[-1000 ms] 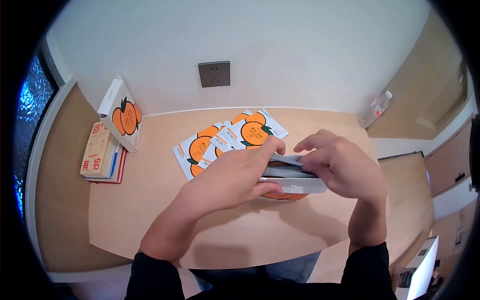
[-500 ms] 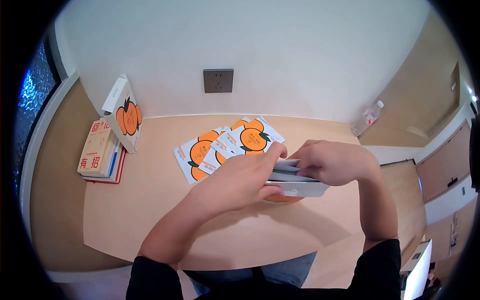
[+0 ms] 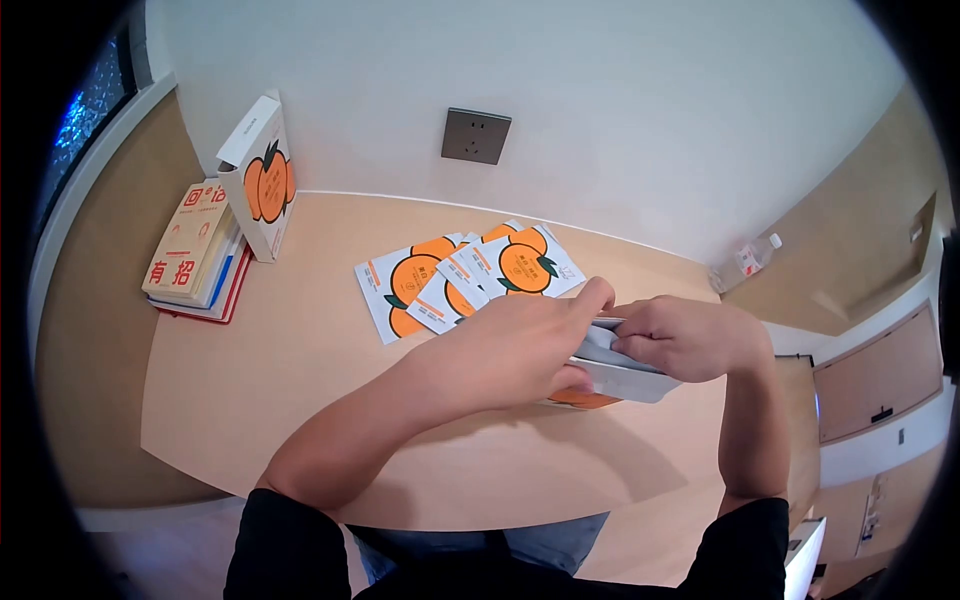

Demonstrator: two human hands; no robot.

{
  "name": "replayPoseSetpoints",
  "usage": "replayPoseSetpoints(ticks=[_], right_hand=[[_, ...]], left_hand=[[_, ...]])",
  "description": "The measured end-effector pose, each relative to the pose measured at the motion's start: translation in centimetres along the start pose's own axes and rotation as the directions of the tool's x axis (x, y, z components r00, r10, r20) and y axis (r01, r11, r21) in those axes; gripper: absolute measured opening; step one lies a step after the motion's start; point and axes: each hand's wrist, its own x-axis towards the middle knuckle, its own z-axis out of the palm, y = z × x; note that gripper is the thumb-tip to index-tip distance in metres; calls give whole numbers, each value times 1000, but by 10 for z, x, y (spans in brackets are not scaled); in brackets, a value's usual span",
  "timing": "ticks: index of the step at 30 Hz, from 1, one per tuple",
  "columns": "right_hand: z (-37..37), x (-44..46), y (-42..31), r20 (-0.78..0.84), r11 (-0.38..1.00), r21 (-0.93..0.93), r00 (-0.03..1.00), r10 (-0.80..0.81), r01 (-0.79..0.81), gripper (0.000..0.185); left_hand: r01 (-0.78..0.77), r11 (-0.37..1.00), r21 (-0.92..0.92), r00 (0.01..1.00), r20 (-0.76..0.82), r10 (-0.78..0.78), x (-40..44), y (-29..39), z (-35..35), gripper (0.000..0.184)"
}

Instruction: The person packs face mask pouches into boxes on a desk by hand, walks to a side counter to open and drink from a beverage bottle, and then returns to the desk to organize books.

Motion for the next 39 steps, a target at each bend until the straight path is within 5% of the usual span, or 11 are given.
replayPoseSetpoints(ticks=[5, 8, 11, 14, 17, 29, 39], right_hand=[[18, 0, 19, -170, 992, -42, 977, -124, 119, 38], [34, -6, 31, -421, 946, -138, 848, -323, 292, 31], [43, -26, 2, -680, 945, -209, 657, -324, 250, 19], [45, -36, -12, -735, 960, -231, 618, -279, 159, 6], [47, -32, -5, -699, 916, -381, 609, -375, 126, 8], [49, -28, -3, -593, 856, -490, 656, -467, 165, 12], [39, -22, 4, -556, 858, -332, 653, -514, 392, 11]], left_hand=[[-14, 1000, -17, 1000, -24, 13, 2, -1, 3, 59], [-14, 1000, 4, 1000, -28, 14, 0, -2, 5, 59], [37, 999, 6, 999, 3, -37, 1, 6, -2, 59], [61, 998, 5, 998, 25, -61, 3, 6, -4, 59], [48, 999, 3, 999, 22, -48, 2, 4, -3, 59], [54, 998, 24, 998, -13, -53, 1, 6, -1, 60], [30, 999, 32, 999, -24, -29, 0, 3, 0, 56]])
